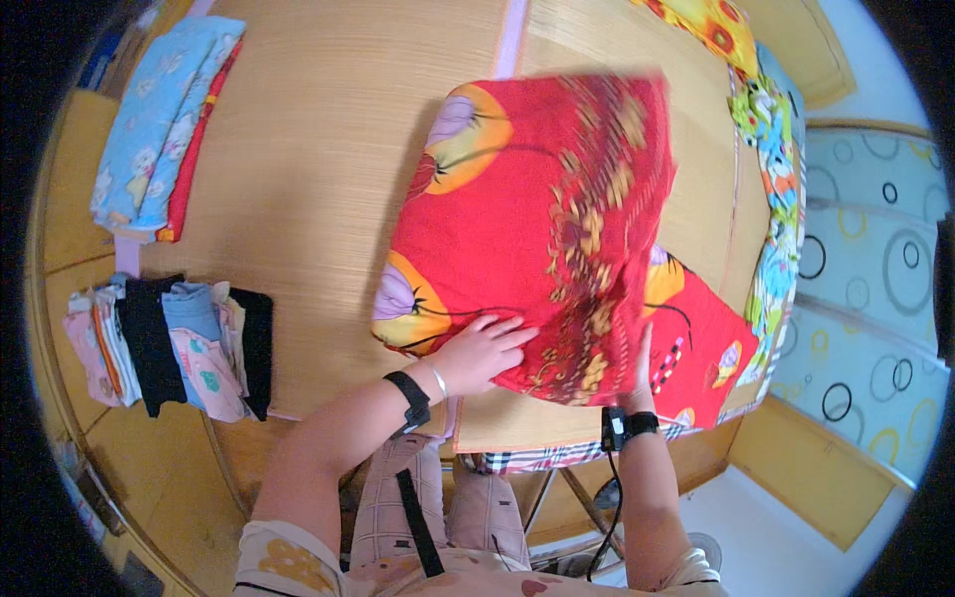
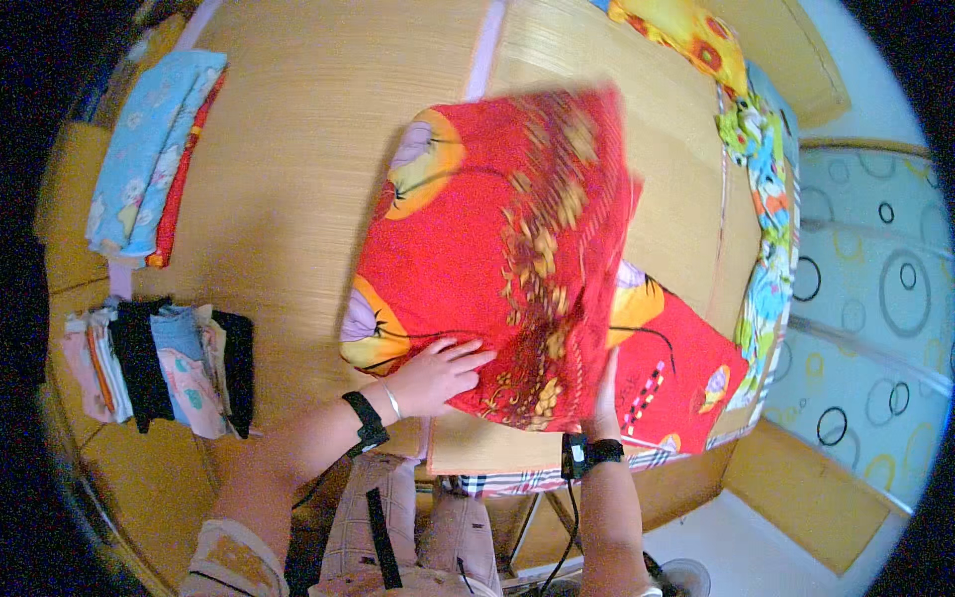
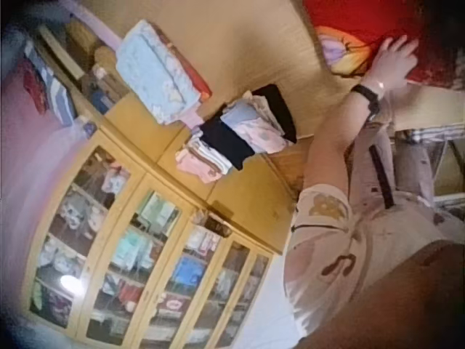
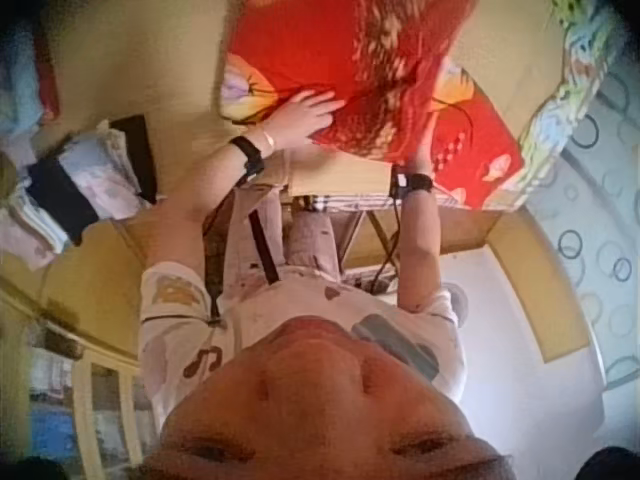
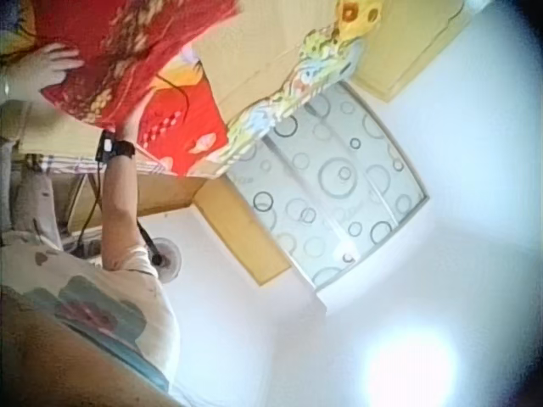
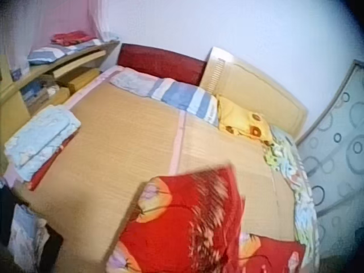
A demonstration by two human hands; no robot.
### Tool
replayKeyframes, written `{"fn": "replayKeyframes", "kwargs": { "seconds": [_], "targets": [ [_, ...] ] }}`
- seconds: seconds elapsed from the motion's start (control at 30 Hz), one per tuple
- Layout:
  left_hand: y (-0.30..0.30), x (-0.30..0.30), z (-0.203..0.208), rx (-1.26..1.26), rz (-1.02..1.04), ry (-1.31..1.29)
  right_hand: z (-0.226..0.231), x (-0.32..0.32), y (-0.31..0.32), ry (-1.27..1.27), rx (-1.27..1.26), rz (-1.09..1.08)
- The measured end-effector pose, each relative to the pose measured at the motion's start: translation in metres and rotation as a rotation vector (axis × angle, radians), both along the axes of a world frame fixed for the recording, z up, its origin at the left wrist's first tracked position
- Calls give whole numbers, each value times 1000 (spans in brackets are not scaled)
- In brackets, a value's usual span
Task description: The person folds a red floral duvet by hand on a bed and then folds a colorful Mickey Mouse patterned pillowcase.
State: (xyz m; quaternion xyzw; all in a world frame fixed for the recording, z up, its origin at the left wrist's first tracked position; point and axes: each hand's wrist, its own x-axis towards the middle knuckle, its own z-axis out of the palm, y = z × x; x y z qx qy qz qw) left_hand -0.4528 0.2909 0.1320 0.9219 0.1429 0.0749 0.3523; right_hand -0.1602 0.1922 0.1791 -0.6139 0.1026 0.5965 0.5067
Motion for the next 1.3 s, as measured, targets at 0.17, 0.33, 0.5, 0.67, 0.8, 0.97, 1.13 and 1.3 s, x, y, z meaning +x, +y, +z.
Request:
{"fn": "replayKeyframes", "kwargs": {
  "seconds": [0.17,0.33,0.5,0.67,0.8,0.97,1.13,1.3],
  "targets": [
    [-60,-7,-35,-110,-82,234,-80,-28,-55,-190,-82,283],
    [-61,8,-26,-45,-29,289,-120,-37,-63,-204,9,99],
    [-60,31,-17,49,-23,289,-95,-41,-60,-608,160,282],
    [-63,47,-23,-79,6,282,-119,-38,-102,-651,-64,172],
    [-34,25,-35,222,545,279,-112,-51,-98,-420,6,87],
    [45,-18,-45,-276,1177,196,-125,-54,-86,-487,-26,236],
    [65,5,-16,-462,1220,332,-153,-48,-93,-500,-68,243],
    [68,-36,-56,-424,1281,105,-168,-70,-85,-607,7,280]
  ]
}}
